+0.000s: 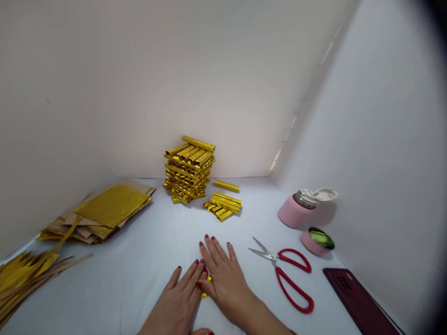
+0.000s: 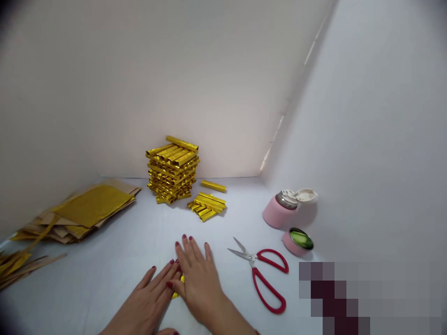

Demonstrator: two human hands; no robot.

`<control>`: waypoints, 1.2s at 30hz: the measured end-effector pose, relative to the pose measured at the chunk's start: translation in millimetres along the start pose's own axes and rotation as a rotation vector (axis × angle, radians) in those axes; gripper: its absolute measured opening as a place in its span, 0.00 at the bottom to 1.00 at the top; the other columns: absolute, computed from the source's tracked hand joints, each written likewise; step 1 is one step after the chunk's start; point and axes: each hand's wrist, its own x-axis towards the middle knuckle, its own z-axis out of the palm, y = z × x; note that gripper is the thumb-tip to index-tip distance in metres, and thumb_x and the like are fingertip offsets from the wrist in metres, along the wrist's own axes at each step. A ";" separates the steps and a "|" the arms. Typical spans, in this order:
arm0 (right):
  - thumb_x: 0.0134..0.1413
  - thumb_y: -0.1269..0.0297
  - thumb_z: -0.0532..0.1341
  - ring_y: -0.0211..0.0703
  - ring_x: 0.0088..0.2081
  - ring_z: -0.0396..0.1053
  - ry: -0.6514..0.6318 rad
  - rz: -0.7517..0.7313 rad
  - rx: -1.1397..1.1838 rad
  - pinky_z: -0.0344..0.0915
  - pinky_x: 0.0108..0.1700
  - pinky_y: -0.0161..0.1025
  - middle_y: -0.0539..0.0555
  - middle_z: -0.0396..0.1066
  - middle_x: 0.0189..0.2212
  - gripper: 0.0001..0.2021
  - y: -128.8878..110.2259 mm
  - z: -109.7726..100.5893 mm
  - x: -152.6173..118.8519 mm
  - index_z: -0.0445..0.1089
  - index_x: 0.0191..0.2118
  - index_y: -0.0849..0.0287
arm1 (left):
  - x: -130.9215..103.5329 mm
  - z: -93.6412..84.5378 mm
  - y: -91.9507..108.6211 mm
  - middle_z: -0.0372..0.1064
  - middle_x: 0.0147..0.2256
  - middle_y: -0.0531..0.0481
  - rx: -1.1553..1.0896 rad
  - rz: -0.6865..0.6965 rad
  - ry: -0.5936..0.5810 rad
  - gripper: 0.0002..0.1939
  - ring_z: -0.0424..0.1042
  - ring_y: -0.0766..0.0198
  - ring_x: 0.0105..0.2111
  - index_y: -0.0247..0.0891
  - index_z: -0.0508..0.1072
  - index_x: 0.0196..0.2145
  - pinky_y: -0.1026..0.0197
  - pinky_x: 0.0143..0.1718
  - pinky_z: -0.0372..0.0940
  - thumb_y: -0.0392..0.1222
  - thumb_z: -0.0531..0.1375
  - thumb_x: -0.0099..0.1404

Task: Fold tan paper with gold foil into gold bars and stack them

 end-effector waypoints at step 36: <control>0.61 0.48 0.48 0.50 0.66 0.30 -0.196 0.280 -0.001 0.34 0.62 0.59 0.49 0.32 0.66 0.31 22.0 -19.5 -32.0 0.40 0.66 0.53 | -3.1 3.9 0.9 0.50 0.61 0.39 -0.067 -0.040 0.031 0.37 0.51 0.47 0.61 0.35 0.52 0.63 0.45 0.57 0.53 0.62 0.50 0.65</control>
